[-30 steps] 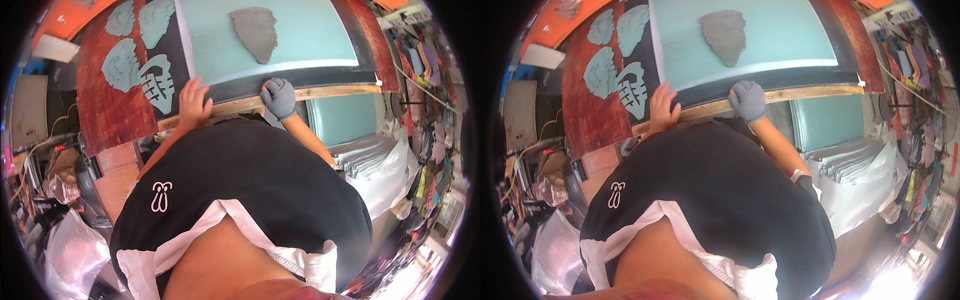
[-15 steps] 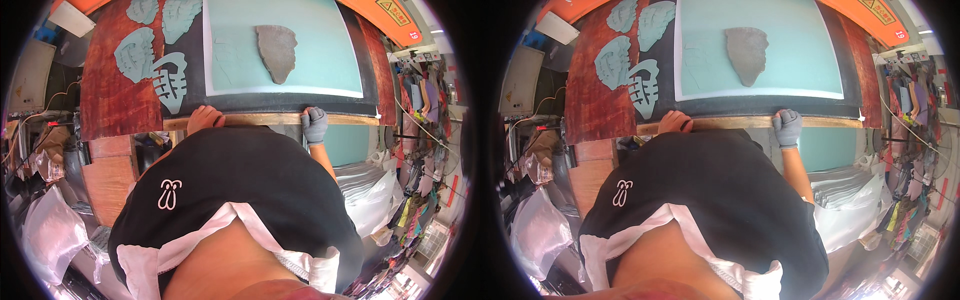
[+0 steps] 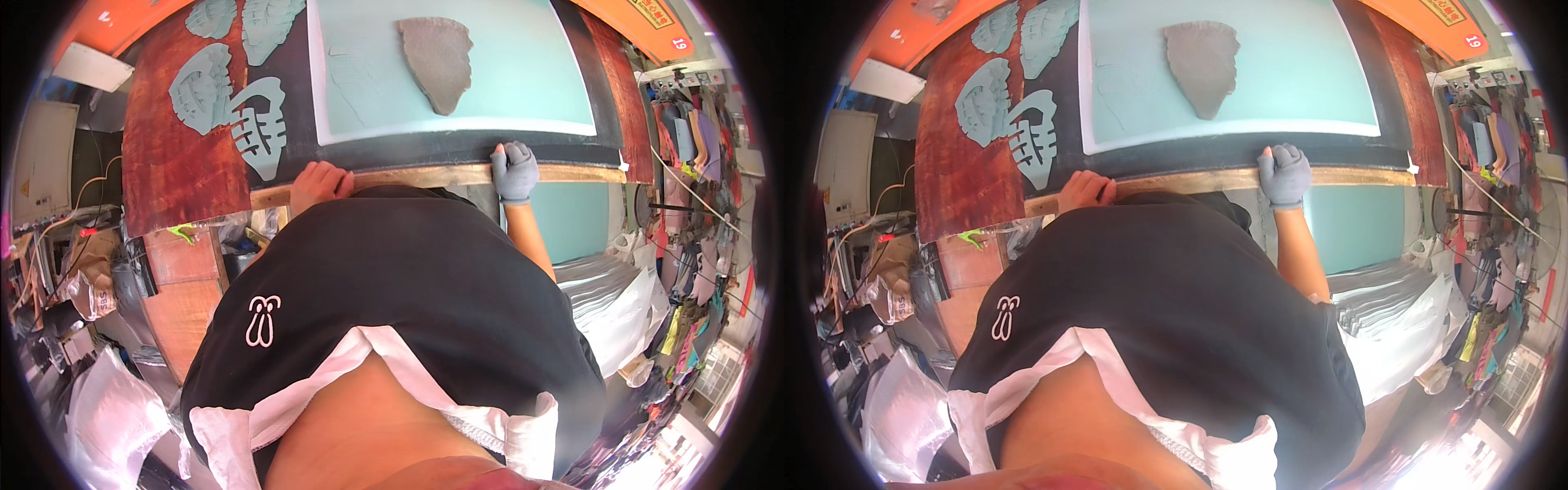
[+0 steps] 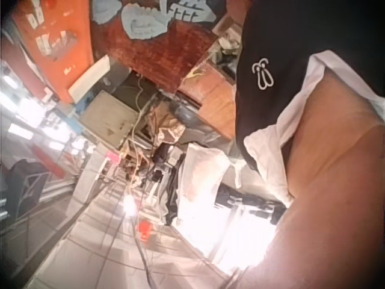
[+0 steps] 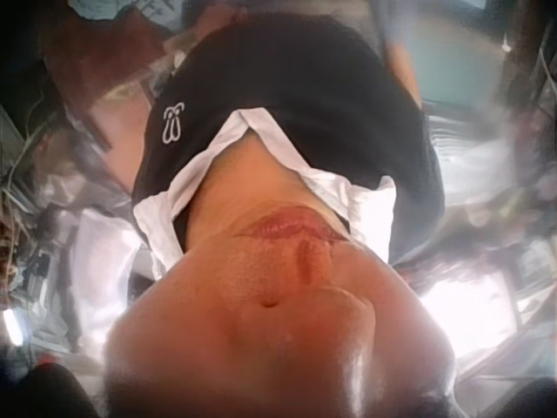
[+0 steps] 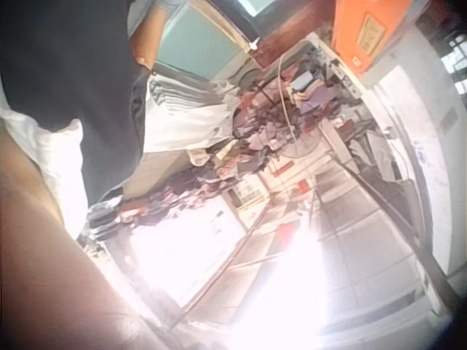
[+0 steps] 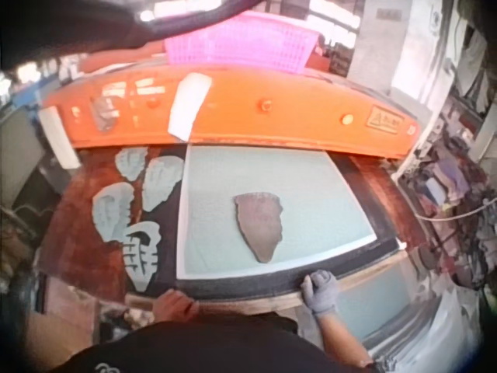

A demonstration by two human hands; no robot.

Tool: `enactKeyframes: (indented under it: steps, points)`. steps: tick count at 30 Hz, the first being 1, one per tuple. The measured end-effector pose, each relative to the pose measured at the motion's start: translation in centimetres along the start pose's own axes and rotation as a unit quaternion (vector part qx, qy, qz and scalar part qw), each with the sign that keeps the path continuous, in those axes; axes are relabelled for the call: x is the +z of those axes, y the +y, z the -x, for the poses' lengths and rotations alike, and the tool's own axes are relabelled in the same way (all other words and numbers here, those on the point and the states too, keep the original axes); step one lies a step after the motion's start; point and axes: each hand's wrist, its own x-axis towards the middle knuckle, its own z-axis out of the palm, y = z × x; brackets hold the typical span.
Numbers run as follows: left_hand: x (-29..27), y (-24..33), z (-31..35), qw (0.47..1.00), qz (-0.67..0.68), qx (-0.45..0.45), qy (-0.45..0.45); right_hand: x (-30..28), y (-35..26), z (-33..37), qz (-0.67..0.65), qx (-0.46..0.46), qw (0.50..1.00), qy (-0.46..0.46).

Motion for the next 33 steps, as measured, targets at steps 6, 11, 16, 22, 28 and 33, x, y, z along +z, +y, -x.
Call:
enactKeyframes:
  steps: [6, 11, 16, 22, 28, 33]
  points:
    - [0.0, 0.5, -0.3, 0.995, -0.086, 0.019, 0.037, 0.0, 0.2, -1.1, -0.044, -0.021, 0.998, 0.040]
    - [1.9, 1.2, -0.1, 0.991, -0.121, -0.036, 0.035, 1.0, 0.7, -1.4, -0.018, -0.041, 0.999, 0.025]
    - [4.7, 1.3, 0.2, 0.986, -0.141, -0.057, 0.065, 2.2, 1.3, -2.5, -0.144, -0.045, 0.987, -0.062]
    - [6.2, -3.5, -2.0, 0.977, -0.174, -0.054, 0.114, -5.0, 9.6, -12.7, -0.241, 0.201, 0.927, 0.205]
    - [5.8, -6.7, -2.5, 0.957, -0.257, -0.047, 0.124, -5.9, 16.7, -21.8, -0.286, 0.132, 0.928, 0.201]
    - [5.5, -7.0, -2.9, 0.959, -0.258, -0.029, 0.111, -1.3, 12.6, -15.8, -0.191, 0.037, 0.978, 0.071]
